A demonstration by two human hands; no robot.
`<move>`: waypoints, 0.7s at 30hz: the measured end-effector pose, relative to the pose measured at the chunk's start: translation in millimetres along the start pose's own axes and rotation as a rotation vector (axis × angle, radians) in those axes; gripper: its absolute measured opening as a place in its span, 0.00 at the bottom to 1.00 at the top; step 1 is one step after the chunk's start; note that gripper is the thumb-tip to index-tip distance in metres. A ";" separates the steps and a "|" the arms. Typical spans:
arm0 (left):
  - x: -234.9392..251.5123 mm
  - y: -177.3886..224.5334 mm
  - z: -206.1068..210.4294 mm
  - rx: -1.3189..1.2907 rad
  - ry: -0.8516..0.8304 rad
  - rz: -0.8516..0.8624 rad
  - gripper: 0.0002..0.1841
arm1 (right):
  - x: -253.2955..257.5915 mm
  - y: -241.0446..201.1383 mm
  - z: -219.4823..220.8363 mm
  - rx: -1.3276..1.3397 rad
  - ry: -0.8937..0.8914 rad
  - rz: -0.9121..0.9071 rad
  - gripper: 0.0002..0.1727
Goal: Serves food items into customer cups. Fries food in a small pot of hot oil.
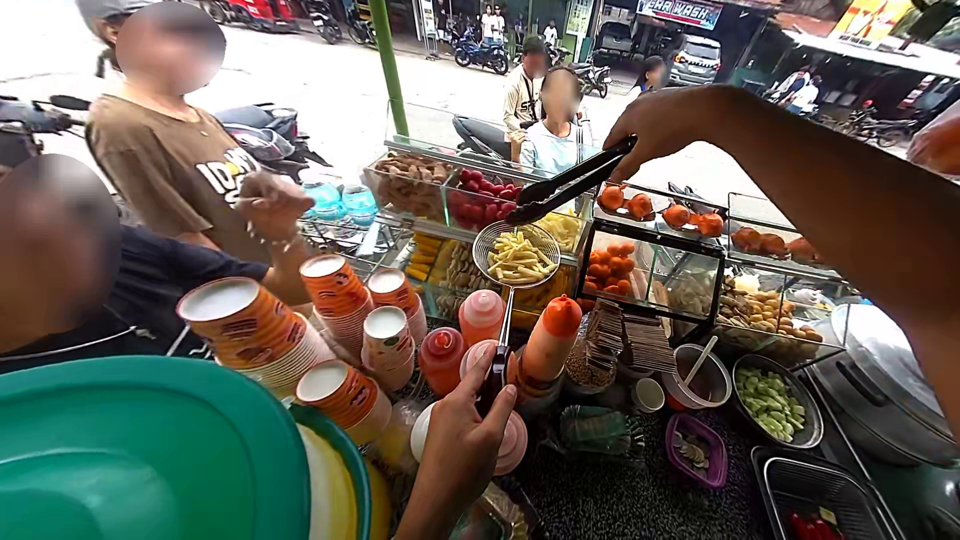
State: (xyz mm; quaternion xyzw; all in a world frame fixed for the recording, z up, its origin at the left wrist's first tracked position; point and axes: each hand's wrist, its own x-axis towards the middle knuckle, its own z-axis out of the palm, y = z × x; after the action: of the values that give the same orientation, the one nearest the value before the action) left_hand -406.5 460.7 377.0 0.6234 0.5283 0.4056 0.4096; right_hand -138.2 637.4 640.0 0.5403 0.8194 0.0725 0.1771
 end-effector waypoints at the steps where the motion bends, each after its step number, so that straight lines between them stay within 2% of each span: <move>1: 0.0 -0.1 -0.4 0.003 -0.002 -0.006 0.32 | -2.6 5.6 0.6 0.022 0.022 0.012 0.21; 7: -3.2 -0.9 -1.8 -0.006 0.017 -0.020 0.31 | -6.6 43.0 14.1 0.088 0.150 0.099 0.24; 12: -12.0 0.4 -6.2 0.002 0.070 0.015 0.31 | -16.5 60.0 47.0 0.212 0.255 0.139 0.25; 17: -30.9 13.5 -15.9 -0.066 0.088 0.114 0.29 | -71.0 71.1 112.3 0.400 0.415 0.173 0.21; 21: -50.5 30.0 -30.2 -0.091 0.069 0.201 0.28 | -132.1 77.8 189.0 0.486 0.465 0.205 0.25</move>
State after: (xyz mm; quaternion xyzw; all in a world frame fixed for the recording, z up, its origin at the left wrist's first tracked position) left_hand -430.7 410.0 411.6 0.6395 0.4579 0.4895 0.3765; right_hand 45.1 534.9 516.9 0.6150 0.7728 0.0139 -0.1563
